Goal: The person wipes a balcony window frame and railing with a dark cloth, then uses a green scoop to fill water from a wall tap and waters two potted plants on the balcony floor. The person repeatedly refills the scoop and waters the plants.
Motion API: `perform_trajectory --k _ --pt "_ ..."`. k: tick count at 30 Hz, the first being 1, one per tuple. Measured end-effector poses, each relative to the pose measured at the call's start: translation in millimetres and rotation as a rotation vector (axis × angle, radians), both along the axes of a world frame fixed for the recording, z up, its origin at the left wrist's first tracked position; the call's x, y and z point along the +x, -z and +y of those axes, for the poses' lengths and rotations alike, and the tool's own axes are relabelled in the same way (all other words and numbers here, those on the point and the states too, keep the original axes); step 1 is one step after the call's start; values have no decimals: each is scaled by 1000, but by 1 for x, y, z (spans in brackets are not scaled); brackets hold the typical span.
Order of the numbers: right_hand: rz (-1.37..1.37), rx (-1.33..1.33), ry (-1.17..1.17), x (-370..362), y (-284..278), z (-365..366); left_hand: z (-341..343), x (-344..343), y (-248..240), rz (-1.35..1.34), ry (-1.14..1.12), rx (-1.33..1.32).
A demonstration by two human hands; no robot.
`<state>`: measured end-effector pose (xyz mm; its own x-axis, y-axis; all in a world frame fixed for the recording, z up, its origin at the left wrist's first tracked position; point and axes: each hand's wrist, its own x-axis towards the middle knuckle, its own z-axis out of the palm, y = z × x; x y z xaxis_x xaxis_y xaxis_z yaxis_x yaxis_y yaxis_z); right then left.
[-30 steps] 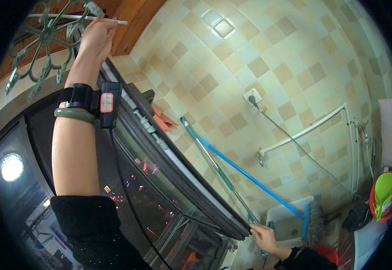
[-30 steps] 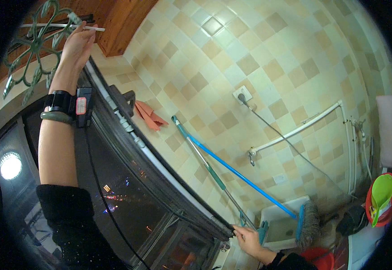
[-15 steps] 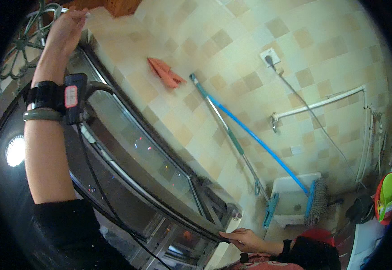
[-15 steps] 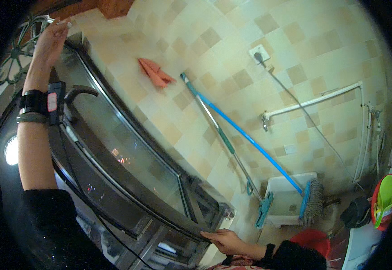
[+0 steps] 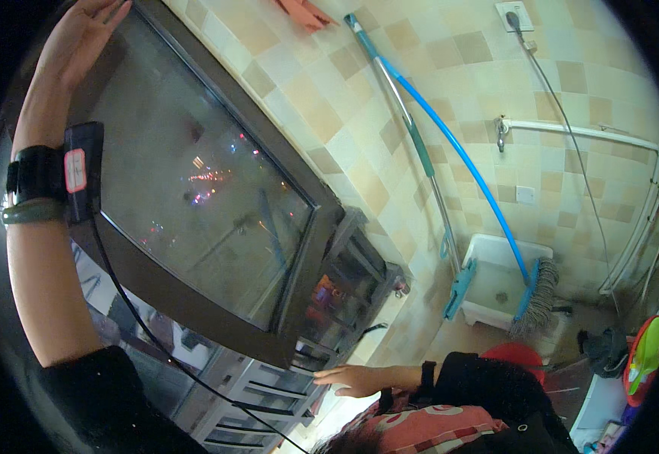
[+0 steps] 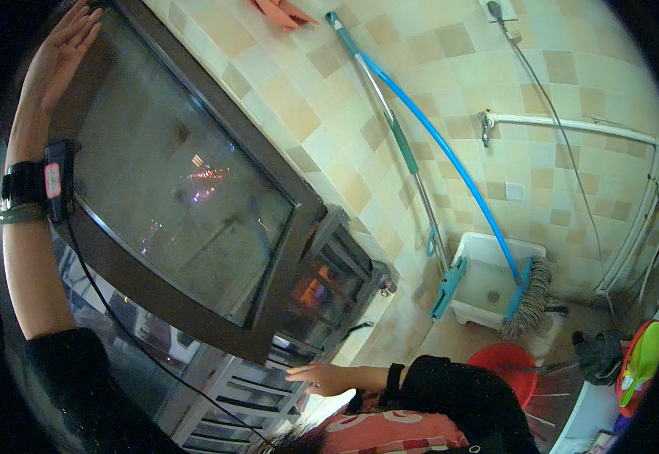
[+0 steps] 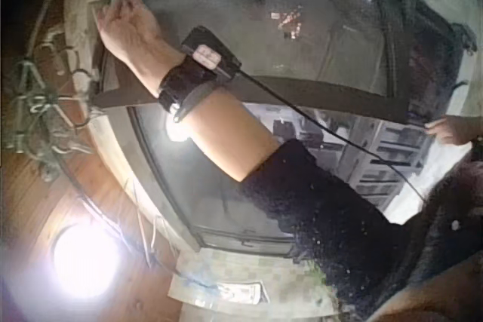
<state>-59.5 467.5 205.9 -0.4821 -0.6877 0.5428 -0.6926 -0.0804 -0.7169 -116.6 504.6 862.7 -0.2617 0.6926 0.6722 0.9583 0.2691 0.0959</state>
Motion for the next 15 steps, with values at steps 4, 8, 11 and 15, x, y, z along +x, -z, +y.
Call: perform_trajectory --k 4,8,11,15 --pt "-127 139 171 -4 21 28 -10 -34 73 -121 52 15" --pt "-381 187 398 9 40 77 11 -73 182 -665 338 156" --pt "-541 -26 570 34 59 113 18 -86 297 -723 291 104" --pt "-646 -48 1058 101 82 179 22 -78 444 -1033 250 -22"
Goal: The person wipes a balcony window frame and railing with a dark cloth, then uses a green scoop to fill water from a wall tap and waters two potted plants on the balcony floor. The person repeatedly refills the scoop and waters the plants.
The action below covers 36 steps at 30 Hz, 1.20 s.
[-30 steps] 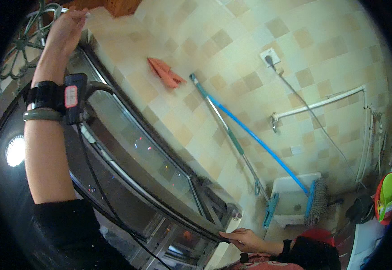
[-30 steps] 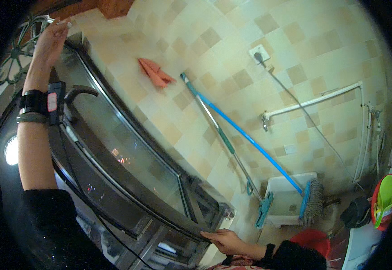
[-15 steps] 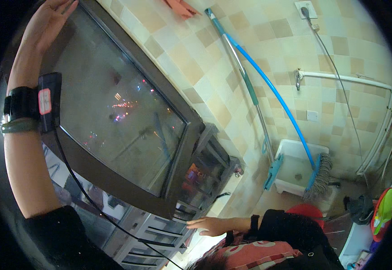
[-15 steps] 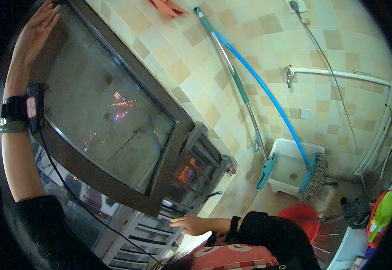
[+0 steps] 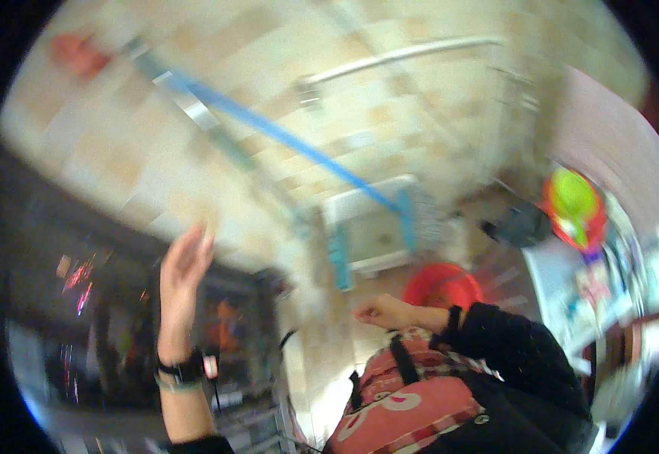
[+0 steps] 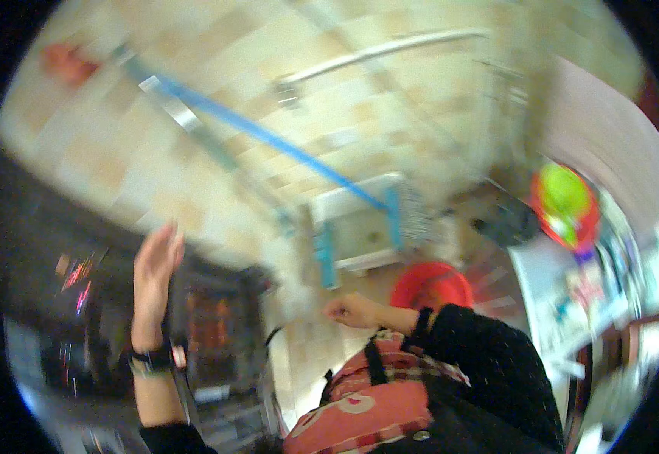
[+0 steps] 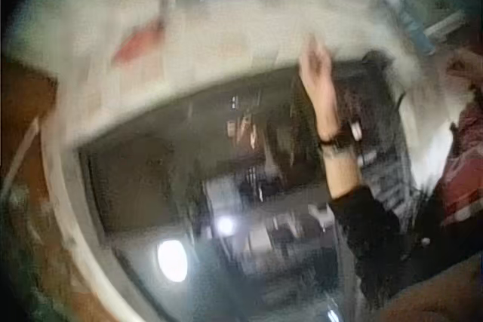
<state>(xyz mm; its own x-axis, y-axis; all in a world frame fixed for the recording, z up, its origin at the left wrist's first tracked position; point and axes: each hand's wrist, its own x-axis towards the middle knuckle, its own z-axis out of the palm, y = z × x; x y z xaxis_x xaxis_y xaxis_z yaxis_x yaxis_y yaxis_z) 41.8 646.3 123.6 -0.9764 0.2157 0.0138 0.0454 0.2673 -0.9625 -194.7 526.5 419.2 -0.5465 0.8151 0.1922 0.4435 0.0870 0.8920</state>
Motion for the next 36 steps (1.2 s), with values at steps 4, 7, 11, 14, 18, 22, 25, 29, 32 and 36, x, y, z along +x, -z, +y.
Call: perform_trajectory --k 4,7,11,14,18,22,25,29,32,36 --pt "-103 78 436 82 -1 47 -13 7 124 -191 83 -207" --pt "37 123 892 153 -12 55 -17 16 207 -334 168 -209" --pt "60 282 1530 247 -23 74 -6 51 280 -394 174 -287" --pt "60 462 2075 312 -28 103 9 72 292 -523 305 -275" --pt "281 -536 1945 351 -26 148 33 91 283 -538 346 -254" --pt "293 -720 1657 354 -18 185 50 94 273 -488 399 -223" --pt "230 -299 1680 329 -13 185 55 91 271 -469 414 -204" --pt "200 -97 1572 251 -18 153 73 87 269 -584 442 -203" --pt "224 -58 1341 170 -24 133 108 88 264 -724 468 -226" --pt "260 -521 902 69 -27 100 164 84 256 -1073 556 -169"
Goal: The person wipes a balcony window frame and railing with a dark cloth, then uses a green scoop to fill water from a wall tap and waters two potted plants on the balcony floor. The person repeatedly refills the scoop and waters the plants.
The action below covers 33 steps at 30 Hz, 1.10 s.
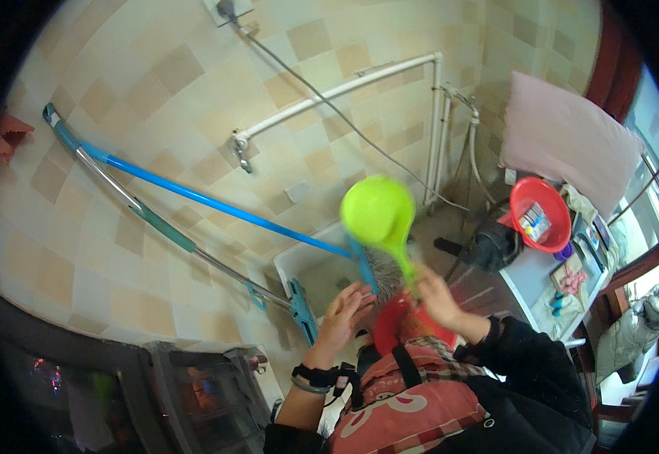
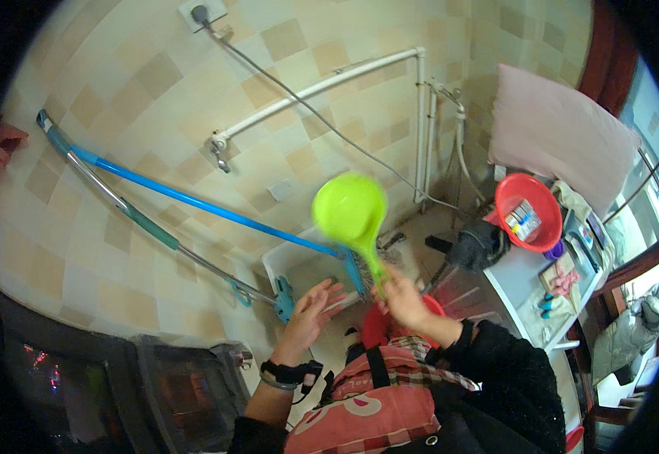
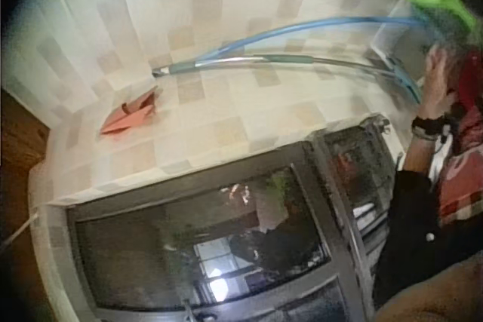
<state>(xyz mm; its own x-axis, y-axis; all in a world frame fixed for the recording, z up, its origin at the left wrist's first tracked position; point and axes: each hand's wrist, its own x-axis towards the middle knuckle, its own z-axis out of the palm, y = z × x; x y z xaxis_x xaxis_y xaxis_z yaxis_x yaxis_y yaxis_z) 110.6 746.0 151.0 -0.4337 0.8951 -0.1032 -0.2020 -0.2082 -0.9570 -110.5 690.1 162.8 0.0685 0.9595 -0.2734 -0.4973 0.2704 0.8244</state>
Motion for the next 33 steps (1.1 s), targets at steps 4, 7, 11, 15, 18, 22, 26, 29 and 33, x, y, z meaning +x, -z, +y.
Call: perform_trajectory --k 4,7,11,15,18,22,26,29,33 --pt "-247 38 -273 -105 -4 -5 40 -43 0 -302 -184 -108" --pt "-406 407 -411 -154 -23 24 44 -93 3 -205 -276 -100" --pt "-534 621 -318 -203 -70 111 59 -140 -4 -137 -451 -197" --pt "-382 1037 256 -278 -120 193 75 -169 -18 -29 -362 -195" --pt "-461 1189 335 -321 -142 228 85 -184 -26 18 -277 -189" --pt "-546 1112 140 -340 -152 242 93 -200 -31 -15 -177 -163" --pt "-458 1000 0 -334 -156 262 98 -208 -32 -49 -189 -179" --pt "-414 987 25 -333 -153 274 103 -213 -31 -95 -145 -169" --pt "-472 1106 112 -332 -151 282 109 -214 -28 -168 -93 -143"
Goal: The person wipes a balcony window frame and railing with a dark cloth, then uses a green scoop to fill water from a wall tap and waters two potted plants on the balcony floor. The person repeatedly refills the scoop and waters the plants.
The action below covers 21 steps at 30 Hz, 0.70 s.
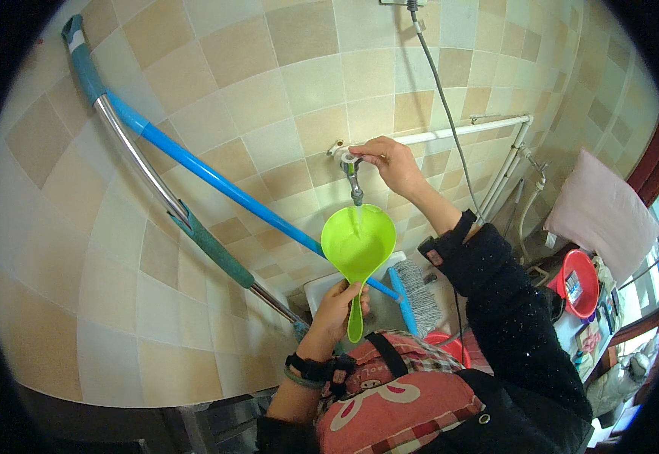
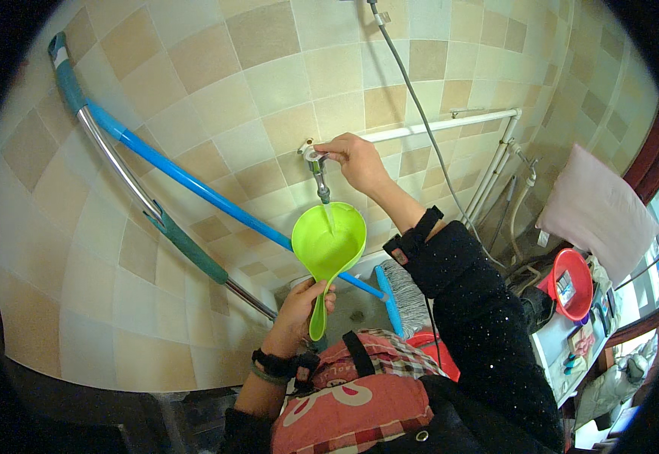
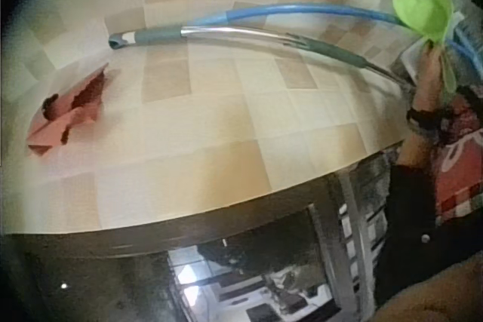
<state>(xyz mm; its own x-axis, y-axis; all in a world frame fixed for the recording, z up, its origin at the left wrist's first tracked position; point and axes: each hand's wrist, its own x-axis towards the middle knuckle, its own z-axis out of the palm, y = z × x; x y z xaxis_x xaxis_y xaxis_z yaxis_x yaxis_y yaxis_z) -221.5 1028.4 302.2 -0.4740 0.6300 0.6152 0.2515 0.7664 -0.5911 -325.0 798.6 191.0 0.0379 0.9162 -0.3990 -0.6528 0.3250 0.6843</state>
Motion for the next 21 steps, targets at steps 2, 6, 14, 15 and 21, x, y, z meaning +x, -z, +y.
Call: perform_trajectory --k 2,6,14,15,21 --pt "-63 24 72 2 -1 1 1 0 0 -31 -10 8" --pt "-85 267 237 1 -1 -3 2 0 -4 -90 -14 15" --pt "-134 623 388 -1 8 -13 -1 -2 -5 -118 -28 51" --pt "-124 667 377 0 9 -11 -1 -2 -3 -90 -32 50" --pt "-309 758 354 9 21 -6 4 -2 7 75 27 116"
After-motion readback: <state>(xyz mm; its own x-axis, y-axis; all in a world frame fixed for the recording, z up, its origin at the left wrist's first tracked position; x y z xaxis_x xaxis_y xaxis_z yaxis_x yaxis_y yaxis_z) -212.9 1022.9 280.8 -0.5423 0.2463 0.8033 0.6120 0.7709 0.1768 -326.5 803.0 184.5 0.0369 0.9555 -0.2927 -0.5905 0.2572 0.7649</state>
